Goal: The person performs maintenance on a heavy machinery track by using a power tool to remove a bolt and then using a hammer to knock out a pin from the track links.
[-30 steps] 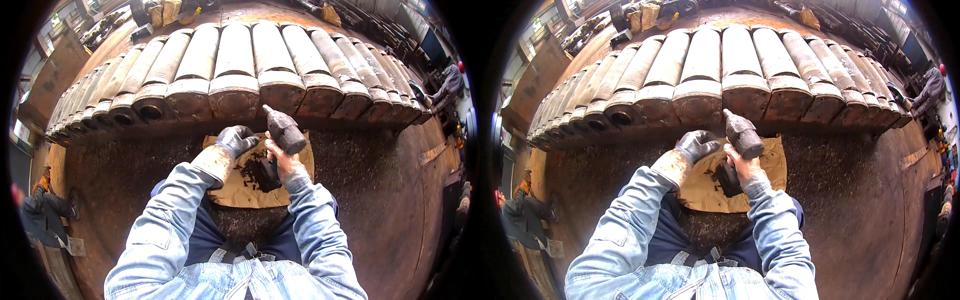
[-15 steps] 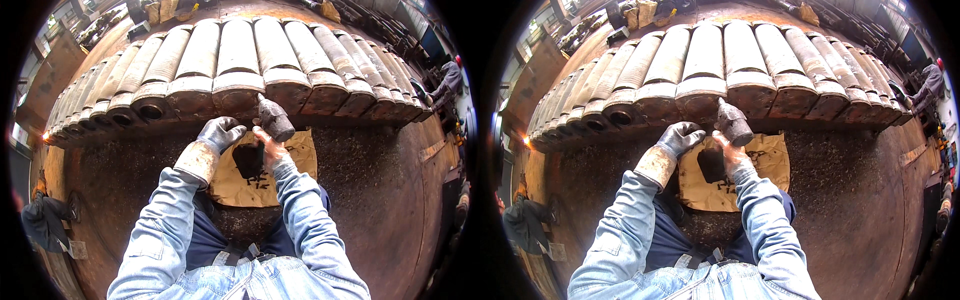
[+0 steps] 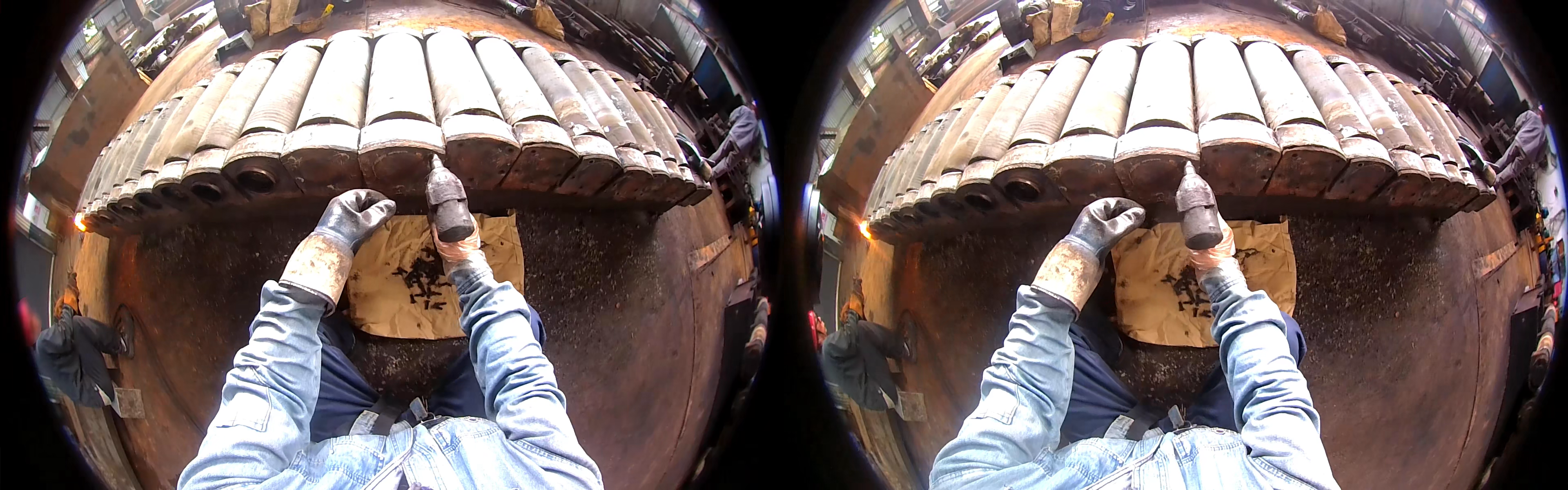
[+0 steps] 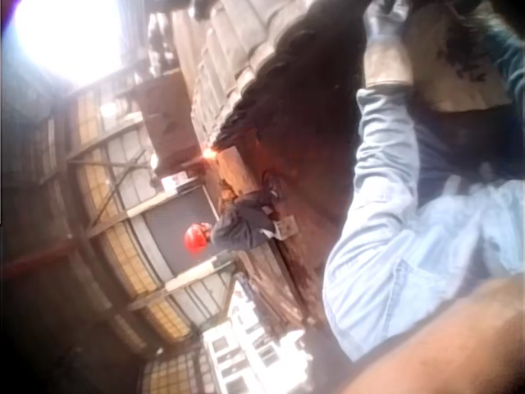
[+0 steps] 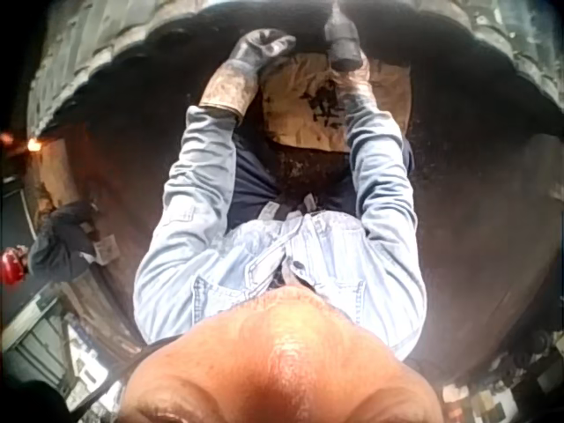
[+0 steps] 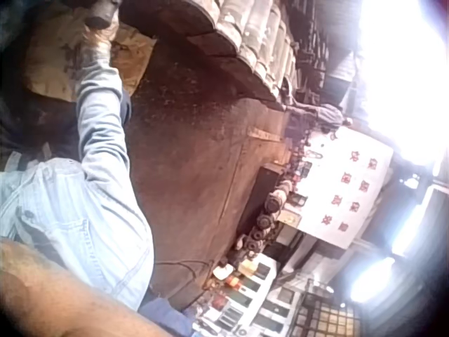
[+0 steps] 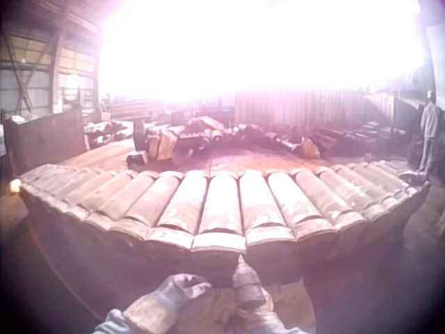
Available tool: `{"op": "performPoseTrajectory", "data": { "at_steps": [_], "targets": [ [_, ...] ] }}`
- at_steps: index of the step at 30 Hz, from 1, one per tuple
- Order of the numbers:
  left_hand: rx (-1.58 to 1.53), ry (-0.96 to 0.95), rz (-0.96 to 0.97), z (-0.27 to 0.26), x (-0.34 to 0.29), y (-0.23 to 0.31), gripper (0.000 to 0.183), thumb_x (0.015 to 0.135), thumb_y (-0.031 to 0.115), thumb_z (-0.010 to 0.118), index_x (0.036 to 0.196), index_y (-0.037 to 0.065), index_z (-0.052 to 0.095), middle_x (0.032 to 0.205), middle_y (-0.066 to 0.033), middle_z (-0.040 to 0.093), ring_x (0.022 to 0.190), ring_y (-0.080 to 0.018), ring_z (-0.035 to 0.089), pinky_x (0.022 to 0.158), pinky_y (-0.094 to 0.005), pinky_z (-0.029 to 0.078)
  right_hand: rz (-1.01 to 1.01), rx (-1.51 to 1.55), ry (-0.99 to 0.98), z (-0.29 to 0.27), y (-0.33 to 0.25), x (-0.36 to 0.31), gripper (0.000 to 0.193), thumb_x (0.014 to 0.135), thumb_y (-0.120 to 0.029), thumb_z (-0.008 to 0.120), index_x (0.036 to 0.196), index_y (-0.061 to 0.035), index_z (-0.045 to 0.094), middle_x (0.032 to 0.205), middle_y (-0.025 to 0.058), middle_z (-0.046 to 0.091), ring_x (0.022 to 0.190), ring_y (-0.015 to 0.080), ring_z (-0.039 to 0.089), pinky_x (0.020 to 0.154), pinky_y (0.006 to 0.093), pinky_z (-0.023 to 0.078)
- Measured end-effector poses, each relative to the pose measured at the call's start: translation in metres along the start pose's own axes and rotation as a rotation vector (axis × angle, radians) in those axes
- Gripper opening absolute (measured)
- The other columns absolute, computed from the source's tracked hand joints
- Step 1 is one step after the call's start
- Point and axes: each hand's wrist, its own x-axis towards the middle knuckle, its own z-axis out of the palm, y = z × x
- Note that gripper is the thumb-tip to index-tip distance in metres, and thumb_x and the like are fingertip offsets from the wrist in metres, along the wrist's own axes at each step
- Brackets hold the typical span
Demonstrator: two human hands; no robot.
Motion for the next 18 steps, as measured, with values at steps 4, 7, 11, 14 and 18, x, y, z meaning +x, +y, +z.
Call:
{"op": "performPoseTrajectory", "data": {
  "at_steps": [4,7,11,14,18],
  "targets": [
    [0.0,0.011,-0.031,0.001,-0.007,0.015,0.017,0.094,0.012,0.076,0.108,0.003,0.075,0.1,-0.003,0.075,0.09,-0.011,0.068,0.084,-0.0289,0.056,0.045,0.049,-0.015,-0.003,0.005,-0.005,0.044,0.101,-0.016,0.059,0.142,-0.0033,0.051,0.136,0.0086,0.058,0.12,0.0195,0.058,0.106,0.0357,0.044],
    [-0.042,-0.001,-0.012,0.0,-0.003,0.003,0.017,0.094,0.012,0.076,0.108,0.003,0.075,0.099,-0.0027,0.075,0.09,-0.0109,0.067,0.084,-0.029,0.056,0.081,0.068,-0.011,0.0,0.007,-0.016,0.044,0.103,-0.016,0.056,0.144,-0.003,0.048,0.139,0.0087,0.056,0.123,0.0198,0.056,0.108,0.0357,0.042],
    [-0.097,-0.017,0.006,0.0,-0.007,0.001,0.017,0.094,0.012,0.075,0.109,0.003,0.075,0.099,-0.0028,0.075,0.091,-0.0109,0.067,0.084,-0.0289,0.056,0.088,0.015,-0.001,0.0,0.006,-0.037,0.045,0.105,-0.016,0.052,0.147,-0.0028,0.046,0.143,0.0088,0.054,0.127,0.0202,0.054,0.112,0.0357,0.04],
    [-0.119,-0.023,0.0,-0.004,-0.012,0.002,0.017,0.094,0.011,0.075,0.109,0.002,0.075,0.1,-0.0034,0.075,0.092,-0.0112,0.068,0.084,-0.0285,0.056,0.064,-0.031,0.001,0.0,0.01,-0.042,0.046,0.106,-0.016,0.049,0.149,-0.0026,0.043,0.146,0.0088,0.051,0.13,0.0205,0.052,0.114,0.0358,0.038],
    [-0.106,-0.034,0.026,-0.009,-0.014,0.003,0.018,0.095,0.011,0.074,0.11,0.001,0.074,0.1,-0.0041,0.075,0.092,-0.0115,0.068,0.085,-0.0281,0.056,0.016,-0.041,0.004,0.002,0.015,-0.023,0.047,0.108,-0.016,0.045,0.152,-0.0023,0.04,0.15,0.0089,0.049,0.134,0.021,0.05,0.118,0.0358,0.036]
  ]
}}
